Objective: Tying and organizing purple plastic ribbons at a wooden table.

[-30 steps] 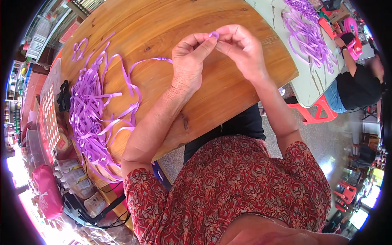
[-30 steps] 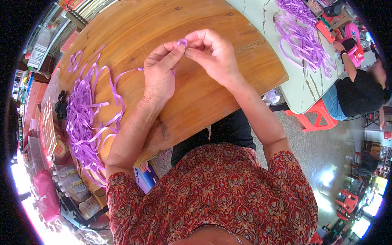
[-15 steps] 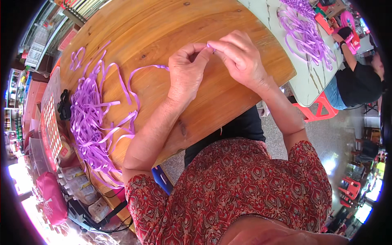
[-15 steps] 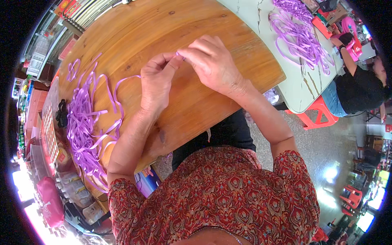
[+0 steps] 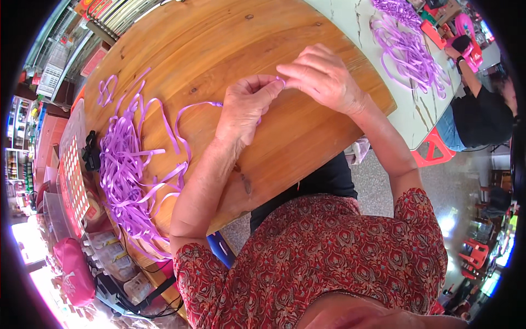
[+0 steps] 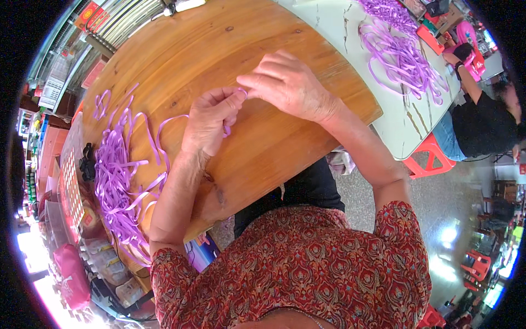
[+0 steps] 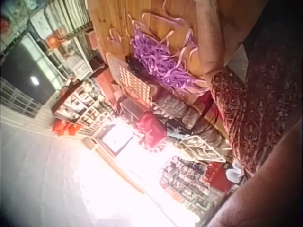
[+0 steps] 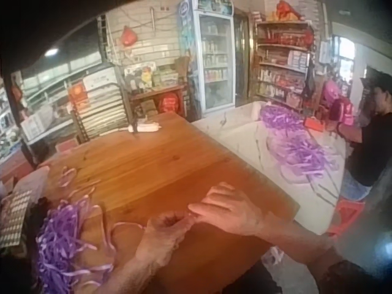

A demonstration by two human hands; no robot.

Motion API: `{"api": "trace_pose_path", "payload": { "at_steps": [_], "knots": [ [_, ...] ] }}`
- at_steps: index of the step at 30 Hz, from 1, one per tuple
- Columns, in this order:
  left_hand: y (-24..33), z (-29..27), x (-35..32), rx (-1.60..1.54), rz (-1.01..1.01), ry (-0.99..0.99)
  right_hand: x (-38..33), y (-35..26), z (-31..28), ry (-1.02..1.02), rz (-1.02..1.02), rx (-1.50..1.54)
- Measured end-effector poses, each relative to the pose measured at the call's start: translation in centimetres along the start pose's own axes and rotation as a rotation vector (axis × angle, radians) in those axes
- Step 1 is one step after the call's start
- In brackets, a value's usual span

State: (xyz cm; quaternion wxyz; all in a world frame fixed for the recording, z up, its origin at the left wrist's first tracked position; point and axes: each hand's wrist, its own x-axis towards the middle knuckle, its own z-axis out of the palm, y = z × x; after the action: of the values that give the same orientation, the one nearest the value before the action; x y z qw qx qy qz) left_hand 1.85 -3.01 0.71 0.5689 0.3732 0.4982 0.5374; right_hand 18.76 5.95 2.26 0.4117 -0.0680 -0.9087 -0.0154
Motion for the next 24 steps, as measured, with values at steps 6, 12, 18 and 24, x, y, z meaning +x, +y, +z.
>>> {"api": "trace_pose_path", "payload": {
  "at_steps": [6,12,18,24],
  "knots": [
    [0.3,0.4,0.0,-0.052,-0.011,0.126,-0.6,-0.7,1.9,0.137,0.268,0.146],
    [0.0,0.6,0.0,-0.115,0.077,0.11,-0.5,-1.4,2.4,0.179,0.432,0.367],
    [-0.3,0.5,0.2,-0.275,0.038,0.063,-0.7,-1.4,2.4,0.153,0.445,0.39],
    [-0.2,0.1,0.1,-0.2,0.061,0.079,-0.6,-1.6,2.1,0.125,0.421,0.38]
  ]
}}
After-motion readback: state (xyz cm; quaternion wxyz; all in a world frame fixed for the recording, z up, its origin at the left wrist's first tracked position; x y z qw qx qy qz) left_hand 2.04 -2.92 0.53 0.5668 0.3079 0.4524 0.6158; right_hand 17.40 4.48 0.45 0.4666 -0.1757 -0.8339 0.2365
